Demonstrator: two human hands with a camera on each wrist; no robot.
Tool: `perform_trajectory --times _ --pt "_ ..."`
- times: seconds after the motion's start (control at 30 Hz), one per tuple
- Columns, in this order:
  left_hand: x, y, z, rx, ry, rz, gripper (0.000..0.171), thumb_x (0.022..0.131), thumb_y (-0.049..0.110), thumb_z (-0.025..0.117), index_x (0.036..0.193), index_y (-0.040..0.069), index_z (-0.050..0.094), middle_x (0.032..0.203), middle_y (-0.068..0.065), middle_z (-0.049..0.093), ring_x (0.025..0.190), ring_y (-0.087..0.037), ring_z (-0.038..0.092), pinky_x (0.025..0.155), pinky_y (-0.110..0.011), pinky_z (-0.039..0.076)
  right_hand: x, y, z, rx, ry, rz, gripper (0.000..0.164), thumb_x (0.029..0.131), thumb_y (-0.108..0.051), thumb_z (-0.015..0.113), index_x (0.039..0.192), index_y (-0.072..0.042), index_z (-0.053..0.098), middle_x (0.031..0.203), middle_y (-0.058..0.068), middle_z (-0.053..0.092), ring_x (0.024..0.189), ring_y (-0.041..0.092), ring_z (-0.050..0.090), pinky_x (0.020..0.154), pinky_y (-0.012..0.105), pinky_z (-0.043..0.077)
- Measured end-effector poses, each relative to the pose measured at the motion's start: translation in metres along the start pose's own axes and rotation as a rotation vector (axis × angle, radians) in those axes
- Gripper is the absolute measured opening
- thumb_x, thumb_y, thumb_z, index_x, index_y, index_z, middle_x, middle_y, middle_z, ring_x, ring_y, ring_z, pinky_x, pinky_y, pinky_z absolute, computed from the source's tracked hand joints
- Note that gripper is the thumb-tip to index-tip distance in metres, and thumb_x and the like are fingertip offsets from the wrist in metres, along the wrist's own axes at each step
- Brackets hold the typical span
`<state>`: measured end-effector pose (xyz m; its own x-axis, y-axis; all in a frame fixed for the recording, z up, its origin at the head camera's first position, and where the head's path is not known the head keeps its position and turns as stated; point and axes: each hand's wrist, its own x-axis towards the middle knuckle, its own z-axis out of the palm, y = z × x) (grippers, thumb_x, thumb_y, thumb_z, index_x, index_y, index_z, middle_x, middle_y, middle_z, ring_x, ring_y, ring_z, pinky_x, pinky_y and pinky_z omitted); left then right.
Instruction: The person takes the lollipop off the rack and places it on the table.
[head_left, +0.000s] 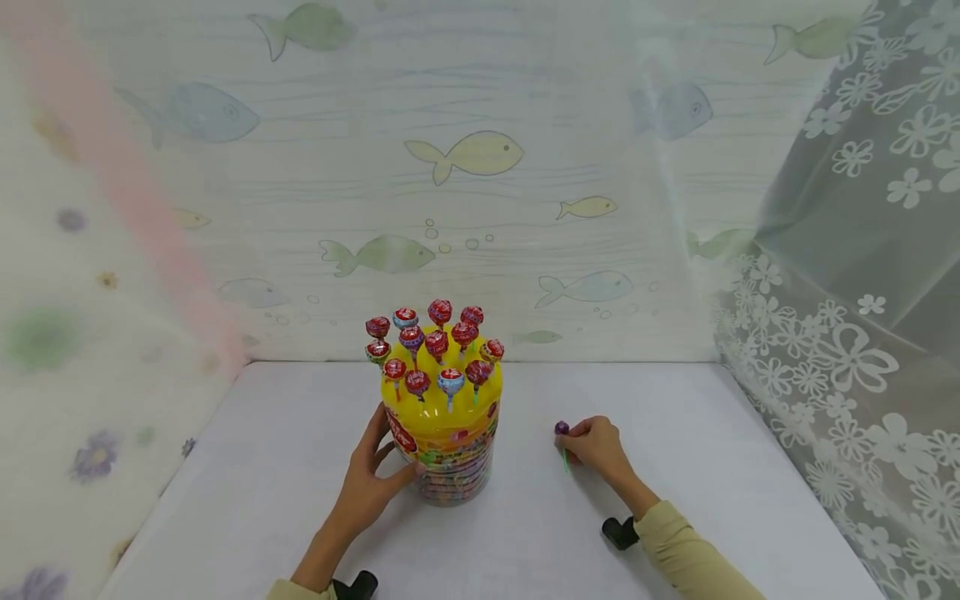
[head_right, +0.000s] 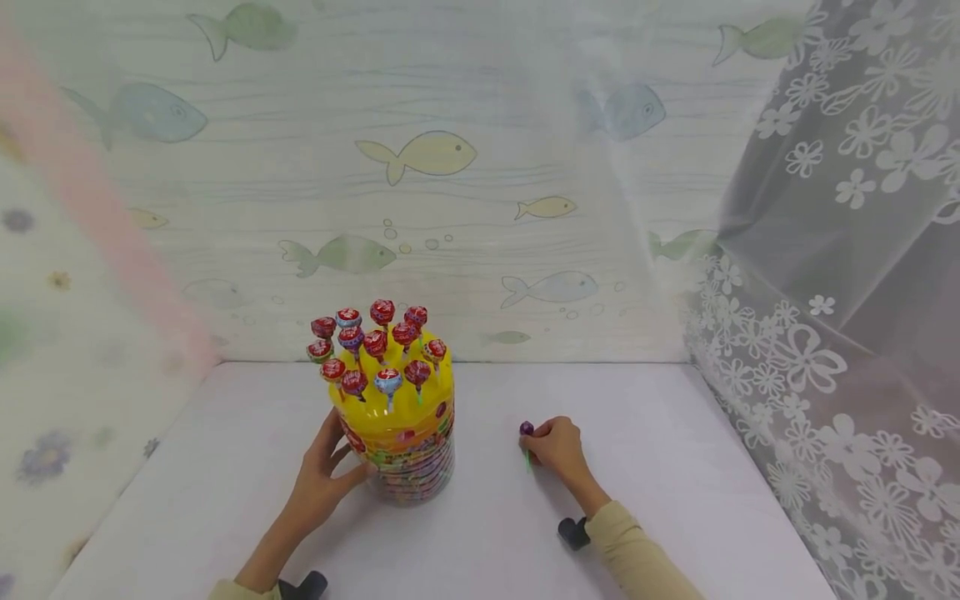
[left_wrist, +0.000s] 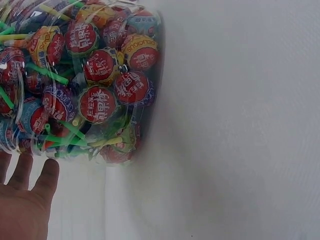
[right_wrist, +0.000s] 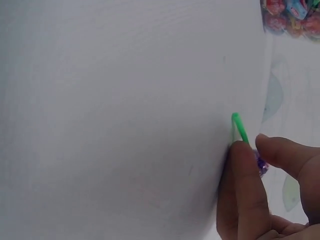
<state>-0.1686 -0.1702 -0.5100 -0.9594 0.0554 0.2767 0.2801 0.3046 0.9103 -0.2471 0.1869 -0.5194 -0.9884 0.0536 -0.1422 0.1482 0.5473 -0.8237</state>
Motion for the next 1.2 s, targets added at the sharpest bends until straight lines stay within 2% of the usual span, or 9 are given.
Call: perform_trajectory --times 0.2,0.33,0.43,0.57,0.7,0.87,1.1,1.2 --pt "0.001 -0.003 -0.002 0.015 0.017 0.015 0.100 0.088 0.013 0.079 0.164 0.016 0.016 0.166 -0.012 0.029 0.149 -0.036 0.033 0.115 -0.056 0.038 -0.011 -0.012 -0.005 -0.054 -0.051 -0.003 0.033 0.087 -0.011 0.075 0.107 0.012 0.064 0.084 0.012 0.072 0.066 0.017 0.067 0.061 0.030 0.060" --pt "0.001 -0.003 -0.003 0.011 0.021 0.020 0.099 0.088 0.014 0.079 0.164 0.016 0.016 0.166 -0.013 0.029 0.149 -0.037 0.033 0.115 -0.056 0.038 -0.026 -0.032 -0.014 -0.131 -0.051 -0.098 0.040 0.089 -0.013 0.075 0.119 0.010 0.061 0.096 0.013 0.071 0.078 0.022 0.067 0.064 0.033 0.059" --pt "0.001 -0.002 -0.004 0.003 0.021 0.018 0.098 0.089 0.014 0.079 0.164 0.016 0.016 0.166 -0.013 0.029 0.149 -0.038 0.032 0.116 -0.057 0.037 -0.037 -0.052 -0.025 -0.141 -0.058 -0.195 0.042 0.091 -0.013 0.073 0.125 0.007 0.060 0.109 0.017 0.070 0.092 0.027 0.068 0.072 0.037 0.060" --pt "0.001 -0.003 -0.003 0.003 0.021 0.012 0.098 0.089 0.014 0.079 0.164 0.017 0.016 0.166 -0.013 0.029 0.149 -0.037 0.032 0.116 -0.057 0.037 -0.048 -0.077 -0.038 -0.083 -0.092 -0.301 0.045 0.094 -0.011 0.070 0.134 0.002 0.056 0.127 0.020 0.064 0.104 0.030 0.067 0.090 0.046 0.061" --pt "0.000 -0.003 -0.002 0.005 0.022 0.002 0.099 0.088 0.015 0.079 0.164 0.018 0.016 0.166 -0.011 0.029 0.149 -0.034 0.033 0.116 -0.055 0.038 -0.057 -0.097 -0.047 -0.038 -0.088 -0.380 0.047 0.095 -0.012 0.070 0.138 -0.001 0.054 0.133 0.017 0.061 0.114 0.030 0.065 0.105 0.050 0.054" --pt "0.000 -0.001 -0.001 -0.006 0.020 0.001 0.099 0.088 0.014 0.079 0.164 0.017 0.016 0.166 -0.011 0.029 0.149 -0.035 0.032 0.116 -0.056 0.037 -0.069 -0.114 -0.056 0.026 -0.118 -0.425 0.048 0.097 -0.016 0.069 0.139 -0.002 0.054 0.136 0.016 0.060 0.121 0.031 0.061 0.108 0.050 0.051" --pt "0.000 0.002 0.001 -0.024 0.009 0.012 0.097 0.089 0.013 0.078 0.164 0.015 0.016 0.166 -0.014 0.028 0.150 -0.038 0.031 0.117 -0.058 0.036 -0.083 -0.132 -0.065 0.102 -0.161 -0.442 0.049 0.099 -0.024 0.067 0.143 -0.007 0.053 0.141 0.010 0.057 0.126 0.028 0.059 0.108 0.042 0.052" --pt "0.000 0.001 0.001 -0.026 0.009 0.005 0.098 0.089 0.013 0.078 0.164 0.015 0.016 0.166 -0.014 0.028 0.150 -0.038 0.031 0.117 -0.058 0.036 -0.086 -0.139 -0.065 0.121 -0.159 -0.476 0.048 0.100 -0.025 0.066 0.143 -0.009 0.053 0.142 0.008 0.057 0.127 0.027 0.058 0.108 0.040 0.051"
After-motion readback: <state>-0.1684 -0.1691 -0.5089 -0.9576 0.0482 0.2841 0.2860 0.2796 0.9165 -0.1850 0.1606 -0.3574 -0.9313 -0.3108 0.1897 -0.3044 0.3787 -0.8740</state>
